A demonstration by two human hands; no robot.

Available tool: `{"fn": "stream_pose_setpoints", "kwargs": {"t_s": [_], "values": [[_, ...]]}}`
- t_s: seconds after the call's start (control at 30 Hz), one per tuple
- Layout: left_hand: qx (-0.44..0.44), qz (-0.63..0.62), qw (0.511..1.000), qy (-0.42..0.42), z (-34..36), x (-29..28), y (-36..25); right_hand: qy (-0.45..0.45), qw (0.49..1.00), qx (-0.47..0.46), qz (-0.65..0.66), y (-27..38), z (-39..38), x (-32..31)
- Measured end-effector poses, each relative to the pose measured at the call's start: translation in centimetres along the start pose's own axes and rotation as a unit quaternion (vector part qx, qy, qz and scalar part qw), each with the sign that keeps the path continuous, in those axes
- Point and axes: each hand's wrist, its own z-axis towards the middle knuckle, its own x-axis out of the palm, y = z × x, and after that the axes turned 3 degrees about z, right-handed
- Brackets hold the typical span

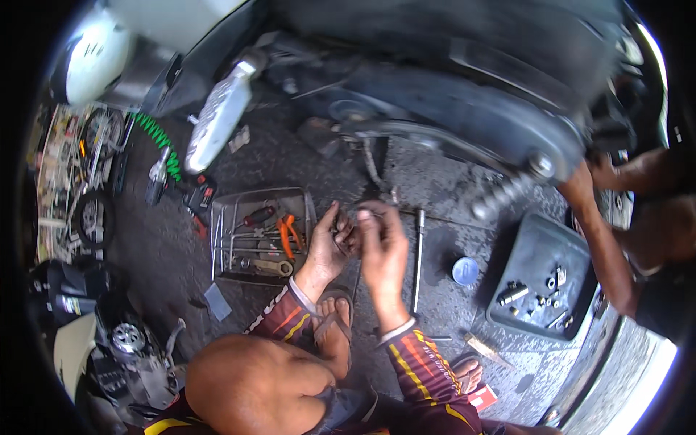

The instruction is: The person works on the lower side of a motorcycle, using a T-handle socket wrench to loosen and tighten various bolts on the engine casing while another person assists by holding the rear wheel and other components.

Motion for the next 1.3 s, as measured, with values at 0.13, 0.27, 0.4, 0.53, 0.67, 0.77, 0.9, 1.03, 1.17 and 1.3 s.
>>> {"fn": "stream_pose_setpoints", "kwargs": {"t_s": [0.13,0.27,0.4,0.53,0.67,0.77,0.9,1.03,1.17,1.3], "values": [[0.039,0.03,0.998,-0.03,0.1,-1.9,-2.1,-0.024,0.998,0.057,0.002,-3.0,2.0,-0.5],[0.042,-0.011,0.997,-0.062,-0.6,-3.7,-4.8,-0.026,0.996,0.079,-0.016,-3.6,2.7,-0.1],[0.088,-0.021,0.991,-0.097,-0.9,-5.9,-6.2,0.028,0.998,0.045,-0.046,-3.6,3.9,2.2],[0.087,-0.046,0.991,-0.093,-0.7,-6.9,-6.0,0.073,0.995,0.003,-0.061,-2.8,5.7,4.8],[0.077,-0.078,0.992,-0.059,1.0,-6.4,-5.2,0.054,0.997,-0.029,-0.047,-2.5,7.4,7.1],[0.087,-0.077,0.993,-0.029,2.6,-5.0,-5.0,0.002,0.998,-0.06,-0.025,-2.4,8.1,7.9],[0.131,-0.083,0.988,-0.025,4.2,-4.1,-5.0,-0.014,0.994,-0.111,0.019,-2.6,9.2,7.1],[0.163,-0.104,0.979,-0.068,4.7,-5.2,-3.4,-0.023,0.992,-0.117,0.042,-3.4,9.3,6.5],[0.143,-0.058,0.986,-0.068,4.3,-6.4,-2.7,-0.017,0.989,-0.123,0.08,-2.8,9.5,5.2],[0.101,0.003,0.993,-0.055,4.7,-7.7,-3.0,-0.122,0.984,-0.124,0.027,-3.1,9.3,4.2]]}}
